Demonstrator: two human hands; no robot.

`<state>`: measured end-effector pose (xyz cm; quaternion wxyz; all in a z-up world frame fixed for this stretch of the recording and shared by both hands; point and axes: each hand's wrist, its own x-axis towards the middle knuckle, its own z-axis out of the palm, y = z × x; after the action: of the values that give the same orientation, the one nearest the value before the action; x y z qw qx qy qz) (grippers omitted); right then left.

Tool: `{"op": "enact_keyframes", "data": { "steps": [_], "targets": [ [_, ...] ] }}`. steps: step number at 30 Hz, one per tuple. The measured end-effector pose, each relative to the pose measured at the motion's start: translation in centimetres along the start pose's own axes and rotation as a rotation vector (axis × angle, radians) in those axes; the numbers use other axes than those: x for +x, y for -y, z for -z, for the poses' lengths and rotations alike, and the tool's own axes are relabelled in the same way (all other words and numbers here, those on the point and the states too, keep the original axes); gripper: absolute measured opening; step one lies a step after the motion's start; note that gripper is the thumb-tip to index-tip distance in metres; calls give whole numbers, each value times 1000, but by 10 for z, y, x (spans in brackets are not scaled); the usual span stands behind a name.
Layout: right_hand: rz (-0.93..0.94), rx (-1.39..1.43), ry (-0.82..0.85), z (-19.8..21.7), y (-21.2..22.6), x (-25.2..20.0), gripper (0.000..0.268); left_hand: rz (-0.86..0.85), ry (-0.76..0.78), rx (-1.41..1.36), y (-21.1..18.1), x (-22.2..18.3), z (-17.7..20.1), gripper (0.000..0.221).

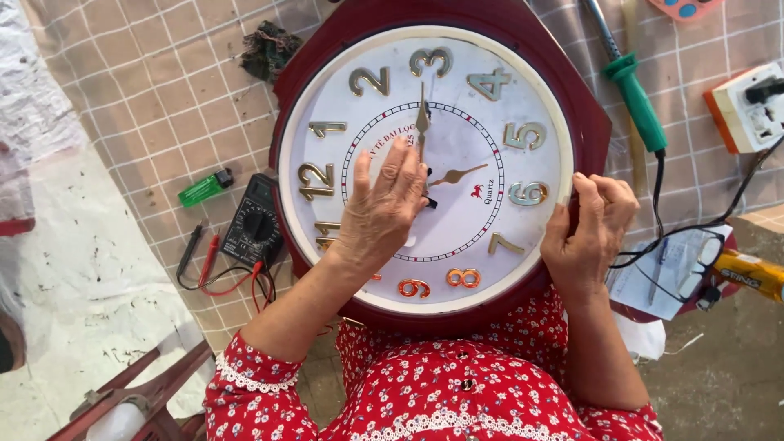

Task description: A person uses a screwdriver to adjust the internal mechanism of a wall clock and then manually repositions the clock hands on the face.

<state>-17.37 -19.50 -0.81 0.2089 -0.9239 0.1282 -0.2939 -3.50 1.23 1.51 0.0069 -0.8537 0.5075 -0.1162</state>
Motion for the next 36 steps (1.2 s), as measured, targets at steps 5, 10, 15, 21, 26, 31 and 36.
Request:
{"op": "enact_keyframes", "data": {
  "steps": [5, 10, 15, 21, 26, 31, 36],
  "targets": [
    [23, -19, -9, 1, 1, 1, 27, -31, -59, -85, 7, 1, -5, 33],
    [6, -13, 5, 1, 3, 2, 27, -32, -77, -122, 12, 2, -7, 32],
    [-3, -20, 6, 1, 1, 2, 27, -46, -91, -127, 13, -2, 2, 26],
    [-18, -28, 10, 2, -3, 0, 26, 28, -64, -184, -8, -18, -4, 31],
    [-13, -20, 10, 0, -6, -1, 25, 61, -13, -118, -12, -17, -3, 35],
    [0, -17, 12, 3, -3, 3, 26, 36, -20, -103, -20, -26, -9, 34],
    [-1, -11, 10, 5, -3, 4, 25, 30, -51, -145, -31, -34, -12, 40]
  ]
}}
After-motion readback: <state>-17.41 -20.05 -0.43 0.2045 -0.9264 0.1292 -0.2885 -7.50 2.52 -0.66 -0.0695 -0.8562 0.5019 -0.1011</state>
